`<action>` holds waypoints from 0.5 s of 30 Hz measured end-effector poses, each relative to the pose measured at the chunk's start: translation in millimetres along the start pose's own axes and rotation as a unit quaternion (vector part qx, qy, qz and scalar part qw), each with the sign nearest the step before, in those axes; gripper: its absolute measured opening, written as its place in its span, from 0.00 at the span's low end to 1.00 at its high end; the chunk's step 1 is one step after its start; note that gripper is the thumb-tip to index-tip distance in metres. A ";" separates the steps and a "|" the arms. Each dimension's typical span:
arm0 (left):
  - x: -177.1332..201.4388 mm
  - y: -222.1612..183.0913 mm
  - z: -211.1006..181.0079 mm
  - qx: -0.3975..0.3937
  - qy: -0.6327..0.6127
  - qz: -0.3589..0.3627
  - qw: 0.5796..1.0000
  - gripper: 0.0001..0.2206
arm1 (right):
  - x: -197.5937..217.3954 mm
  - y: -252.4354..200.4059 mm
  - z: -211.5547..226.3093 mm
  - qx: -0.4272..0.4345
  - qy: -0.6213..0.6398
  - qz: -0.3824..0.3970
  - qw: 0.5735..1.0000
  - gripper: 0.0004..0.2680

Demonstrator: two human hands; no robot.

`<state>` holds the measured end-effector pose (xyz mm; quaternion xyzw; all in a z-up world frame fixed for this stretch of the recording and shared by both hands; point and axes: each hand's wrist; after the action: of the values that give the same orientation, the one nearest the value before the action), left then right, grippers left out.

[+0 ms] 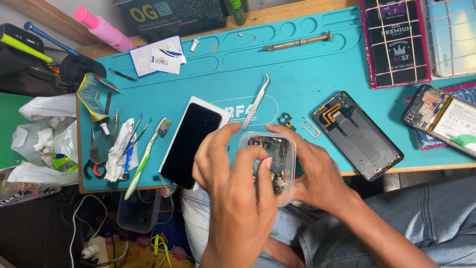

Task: Sorting and placing small electronic components into a mobile phone frame during a repair process.

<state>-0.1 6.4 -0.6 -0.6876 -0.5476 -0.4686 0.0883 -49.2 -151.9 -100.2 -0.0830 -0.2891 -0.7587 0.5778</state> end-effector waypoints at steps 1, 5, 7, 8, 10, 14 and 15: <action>4.9 -1.5 -1.2 0.007 -0.024 -0.026 0.999 0.04 | 1.1 0.7 2.3 -0.019 0.011 0.005 1.000 0.41; 21.9 -7.8 -20.0 0.109 -0.187 -0.147 0.965 0.04 | 4.4 6.2 11.9 -0.026 0.010 0.009 1.000 0.46; 23.5 -21.1 -16.1 0.270 -0.375 -0.147 0.875 0.03 | 4.0 6.8 15.5 -0.052 -0.010 0.007 0.999 0.45; 25.7 -23.2 -12.7 0.268 -0.375 -0.150 0.875 0.03 | 3.3 5.9 15.1 -0.049 -0.010 0.006 0.999 0.45; 29.2 -27.4 -6.2 0.383 -0.387 -0.067 0.836 0.16 | 3.0 3.5 13.9 -0.054 -0.010 0.001 0.998 0.45; 25.3 -33.7 -3.3 0.336 -0.482 -0.075 0.806 0.08 | 5.6 5.3 21.9 -0.064 -0.018 -0.003 0.998 0.45; 25.8 -33.5 -3.8 0.338 -0.486 -0.076 0.802 0.09 | 6.2 5.7 23.5 -0.075 -0.018 0.001 0.997 0.45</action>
<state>-31.2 34.2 7.5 -0.7083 -0.6926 0.1364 0.0014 -50.8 -145.5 -76.1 -0.1404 -0.2416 -0.7761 0.5654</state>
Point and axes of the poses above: each hand's wrist, its own y-axis towards the middle knuckle, its own x-axis out of the back of the hand, z = x × y, and after that the axes turned 6 degrees about -z, right-handed
